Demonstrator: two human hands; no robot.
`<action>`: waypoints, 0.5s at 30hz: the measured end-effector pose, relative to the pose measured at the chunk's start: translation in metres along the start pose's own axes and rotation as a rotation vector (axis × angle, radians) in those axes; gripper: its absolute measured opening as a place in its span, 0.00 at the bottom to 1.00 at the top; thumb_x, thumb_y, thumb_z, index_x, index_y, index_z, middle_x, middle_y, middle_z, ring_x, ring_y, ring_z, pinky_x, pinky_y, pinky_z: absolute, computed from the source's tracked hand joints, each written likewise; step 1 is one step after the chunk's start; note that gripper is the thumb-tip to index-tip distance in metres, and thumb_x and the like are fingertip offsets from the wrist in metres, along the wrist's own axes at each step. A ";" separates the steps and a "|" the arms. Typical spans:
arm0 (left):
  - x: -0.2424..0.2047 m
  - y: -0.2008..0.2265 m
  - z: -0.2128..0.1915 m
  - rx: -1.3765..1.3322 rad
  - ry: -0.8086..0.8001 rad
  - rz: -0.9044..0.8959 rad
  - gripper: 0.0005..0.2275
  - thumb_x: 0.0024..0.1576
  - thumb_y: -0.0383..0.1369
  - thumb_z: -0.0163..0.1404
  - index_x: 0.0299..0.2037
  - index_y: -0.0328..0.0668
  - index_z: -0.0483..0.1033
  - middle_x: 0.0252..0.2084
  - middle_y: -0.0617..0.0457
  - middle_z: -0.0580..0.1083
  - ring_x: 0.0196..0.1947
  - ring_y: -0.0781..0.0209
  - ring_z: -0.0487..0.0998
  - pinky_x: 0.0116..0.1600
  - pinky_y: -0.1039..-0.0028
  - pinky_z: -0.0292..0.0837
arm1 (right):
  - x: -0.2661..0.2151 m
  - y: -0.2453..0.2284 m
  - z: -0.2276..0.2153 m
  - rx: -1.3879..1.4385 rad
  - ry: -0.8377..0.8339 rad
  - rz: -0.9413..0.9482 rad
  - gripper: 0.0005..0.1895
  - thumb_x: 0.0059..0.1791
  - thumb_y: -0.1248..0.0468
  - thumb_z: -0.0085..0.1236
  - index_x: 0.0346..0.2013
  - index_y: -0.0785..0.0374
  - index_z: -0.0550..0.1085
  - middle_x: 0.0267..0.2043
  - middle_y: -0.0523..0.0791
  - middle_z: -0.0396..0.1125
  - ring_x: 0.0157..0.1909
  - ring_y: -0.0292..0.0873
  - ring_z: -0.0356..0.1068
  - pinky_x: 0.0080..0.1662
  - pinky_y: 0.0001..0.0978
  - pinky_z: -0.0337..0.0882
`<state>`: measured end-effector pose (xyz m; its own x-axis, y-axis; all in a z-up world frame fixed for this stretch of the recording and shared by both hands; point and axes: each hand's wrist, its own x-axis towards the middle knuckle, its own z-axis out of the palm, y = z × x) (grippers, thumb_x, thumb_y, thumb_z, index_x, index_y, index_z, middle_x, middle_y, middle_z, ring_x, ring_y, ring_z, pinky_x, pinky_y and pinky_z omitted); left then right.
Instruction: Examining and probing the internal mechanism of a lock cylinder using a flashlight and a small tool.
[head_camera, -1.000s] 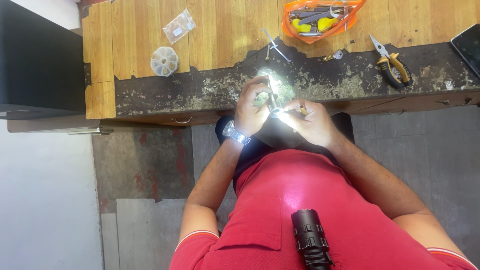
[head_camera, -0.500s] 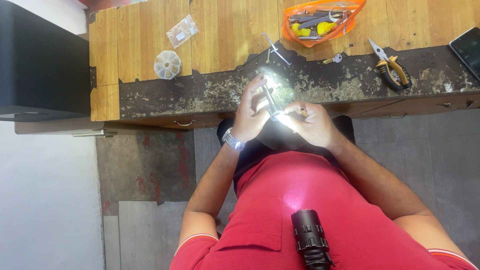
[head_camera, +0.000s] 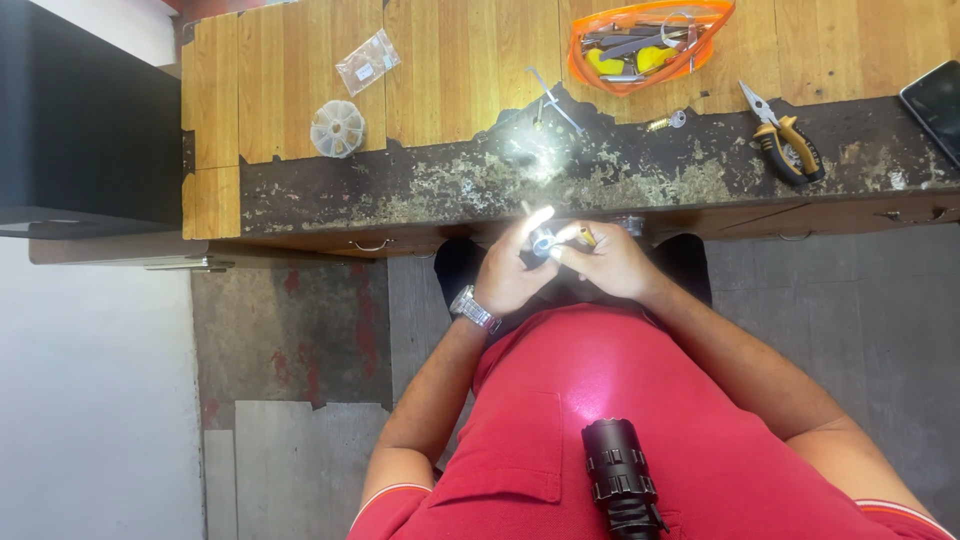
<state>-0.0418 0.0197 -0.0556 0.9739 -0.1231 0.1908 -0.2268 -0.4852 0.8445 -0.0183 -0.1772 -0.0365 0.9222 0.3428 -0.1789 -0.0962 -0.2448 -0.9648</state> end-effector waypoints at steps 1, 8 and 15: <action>-0.001 0.003 0.000 -0.053 -0.057 -0.055 0.30 0.48 0.37 0.63 0.64 0.61 0.72 0.44 0.49 0.77 0.45 0.50 0.82 0.49 0.65 0.79 | 0.000 -0.003 0.000 0.004 -0.007 0.001 0.08 0.47 0.67 0.63 0.41 0.64 0.81 0.29 0.51 0.77 0.21 0.42 0.74 0.24 0.31 0.74; 0.007 0.010 -0.005 -0.104 -0.069 -0.109 0.25 0.48 0.35 0.65 0.58 0.61 0.77 0.44 0.53 0.81 0.45 0.56 0.83 0.48 0.68 0.80 | 0.000 -0.001 0.001 0.021 0.026 0.016 0.09 0.48 0.65 0.65 0.42 0.62 0.81 0.31 0.52 0.76 0.21 0.41 0.74 0.23 0.32 0.73; 0.011 0.012 -0.014 -0.183 -0.015 -0.110 0.20 0.48 0.29 0.65 0.53 0.48 0.80 0.43 0.46 0.81 0.46 0.50 0.83 0.50 0.64 0.79 | -0.013 -0.030 -0.022 0.069 0.050 -0.076 0.13 0.50 0.66 0.60 0.49 0.65 0.78 0.24 0.48 0.70 0.20 0.39 0.70 0.23 0.30 0.70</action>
<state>-0.0332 0.0244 -0.0368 0.9921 -0.0920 0.0858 -0.1117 -0.3314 0.9368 -0.0188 -0.1940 -0.0011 0.9453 0.3117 -0.0964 -0.0492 -0.1560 -0.9865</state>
